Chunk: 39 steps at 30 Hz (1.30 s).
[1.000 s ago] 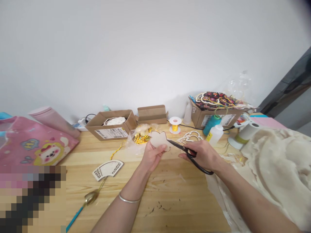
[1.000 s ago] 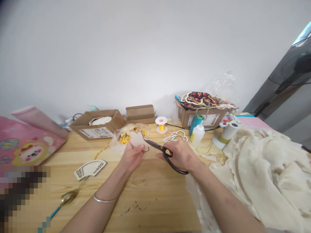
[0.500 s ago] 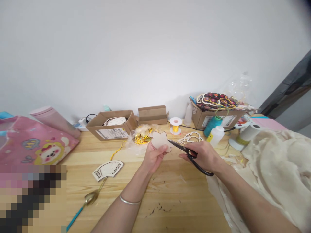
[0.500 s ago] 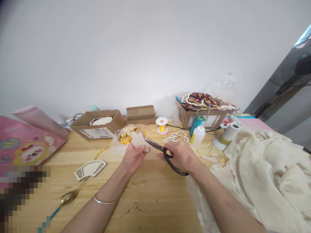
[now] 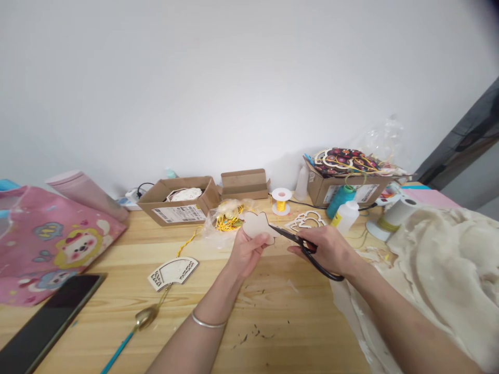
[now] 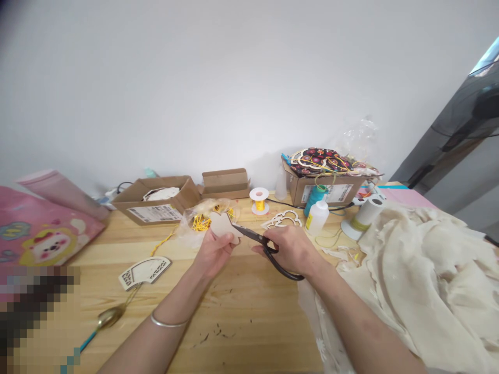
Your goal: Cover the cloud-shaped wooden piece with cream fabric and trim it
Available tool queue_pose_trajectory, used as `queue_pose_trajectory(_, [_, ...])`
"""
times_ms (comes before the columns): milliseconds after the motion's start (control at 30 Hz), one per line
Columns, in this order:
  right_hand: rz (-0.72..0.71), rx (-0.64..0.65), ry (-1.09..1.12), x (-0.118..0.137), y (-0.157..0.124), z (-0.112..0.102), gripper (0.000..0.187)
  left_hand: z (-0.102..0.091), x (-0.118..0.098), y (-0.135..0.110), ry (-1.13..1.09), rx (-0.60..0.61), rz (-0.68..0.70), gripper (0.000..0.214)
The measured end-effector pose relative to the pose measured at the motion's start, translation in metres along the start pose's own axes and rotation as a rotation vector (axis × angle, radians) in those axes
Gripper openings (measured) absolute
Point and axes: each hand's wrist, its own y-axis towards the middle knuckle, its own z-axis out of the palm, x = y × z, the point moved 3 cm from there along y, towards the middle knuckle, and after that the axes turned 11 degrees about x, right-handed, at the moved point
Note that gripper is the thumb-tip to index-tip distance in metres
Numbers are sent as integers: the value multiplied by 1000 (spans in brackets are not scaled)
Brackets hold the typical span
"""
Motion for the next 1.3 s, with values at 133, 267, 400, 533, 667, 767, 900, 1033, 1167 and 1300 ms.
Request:
queue_pose_trajectory(133, [15, -14, -50, -1, -1, 0, 42, 0, 0, 0, 4, 1, -3, 20])
queue_pose_trajectory(267, [13, -34, -86, -1, -1, -2, 41, 1, -1, -1, -3, -10, 2, 22])
queue_pose_trajectory(400, [-1, -36, -96, -1, -1, -3, 39, 1, -1, -1, -16, 4, 9, 24])
queue_pose_trajectory(533, [-21, -15, -81, -2, -1, -3, 37, 0, 0, 0, -16, 18, 7, 24])
queue_pose_trajectory(667, [-5, -6, -95, -2, -2, -3, 35, 1, 0, 0, 0, 20, 12, 22])
queue_pose_trajectory(767, [-2, -37, -125, -2, -3, -4, 33, 1, 0, 0, 12, 19, 9, 21])
queue_pose_trajectory(900, [-23, -86, -152, -2, -5, -6, 29, -1, -4, 0, 10, -15, 32, 23])
queue_pose_trajectory(1033, [-14, -138, -57, -8, -5, -9, 26, -4, -6, 1, 27, -50, 49, 27])
queue_pose_trajectory(1167, [126, -202, 330, -12, 0, -9, 27, -6, -8, 2, 133, -81, 66, 29])
queue_pose_trajectory(1300, [294, -154, 950, -6, 2, 2, 35, 0, -20, -1, 611, 45, 324, 16])
